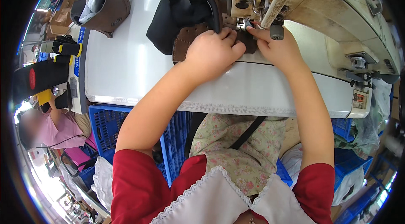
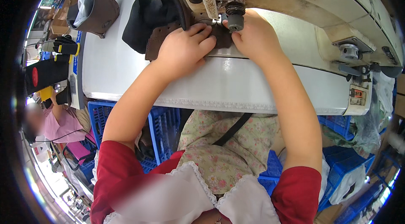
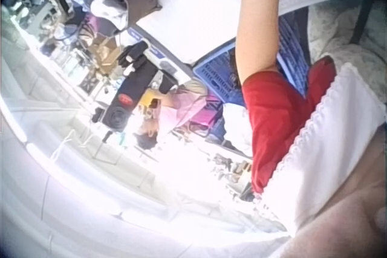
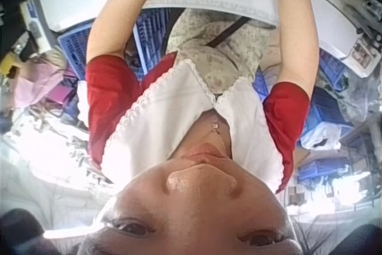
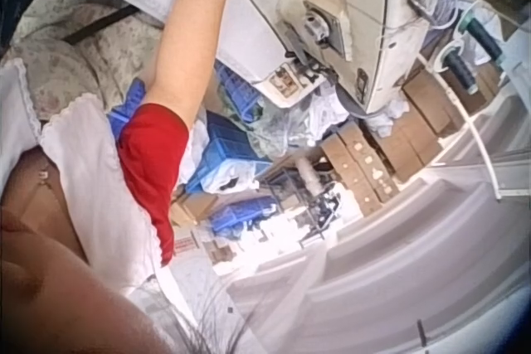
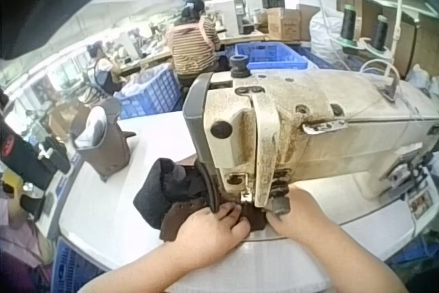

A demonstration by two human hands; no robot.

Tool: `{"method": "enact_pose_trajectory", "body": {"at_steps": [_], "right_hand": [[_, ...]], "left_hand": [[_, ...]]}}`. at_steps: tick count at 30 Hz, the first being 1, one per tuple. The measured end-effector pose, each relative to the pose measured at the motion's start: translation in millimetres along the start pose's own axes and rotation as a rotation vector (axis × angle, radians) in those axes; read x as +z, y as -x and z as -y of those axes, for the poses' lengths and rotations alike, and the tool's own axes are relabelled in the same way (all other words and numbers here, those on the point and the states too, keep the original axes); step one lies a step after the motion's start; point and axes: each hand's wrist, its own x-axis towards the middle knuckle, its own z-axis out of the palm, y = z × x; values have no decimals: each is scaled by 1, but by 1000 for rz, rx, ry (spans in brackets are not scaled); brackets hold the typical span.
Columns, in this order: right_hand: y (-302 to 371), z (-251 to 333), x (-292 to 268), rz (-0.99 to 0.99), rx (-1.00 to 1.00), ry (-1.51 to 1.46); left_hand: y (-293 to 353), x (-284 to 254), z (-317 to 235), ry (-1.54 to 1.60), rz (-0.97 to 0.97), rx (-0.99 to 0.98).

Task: Sewing a lining and trim onto a leather shoe upper using an industrial sewing machine.

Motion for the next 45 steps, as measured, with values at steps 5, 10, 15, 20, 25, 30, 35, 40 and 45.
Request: {"method": "enact_pose_trajectory", "body": {"at_steps": [5,10,15,20,25,30,35,40,45], "right_hand": [[5,-1,0,15,-53,54],[7,-2,6,-78,-133,55],[8,-2,11,-96,-132,88],[4,6,10,-145,-167,150],[3,15,6,15,38,197],[-4,14,4,30,97,163],[-10,-4,-9,174,148,-195],[-5,-8,-4,107,-8,-86],[-2,-11,1,56,-90,-50]], "left_hand": [[5,7,-17,-250,-162,-85],[9,8,-8,-71,-113,-103],[6,4,4,-19,-49,-89],[4,0,17,11,-27,-77],[3,-6,27,112,-34,-35],[2,-8,1,8,-123,-140],[-5,12,-42,71,-332,-445],[-11,27,-50,37,-371,-524],[-12,34,-50,22,-394,-536]]}}
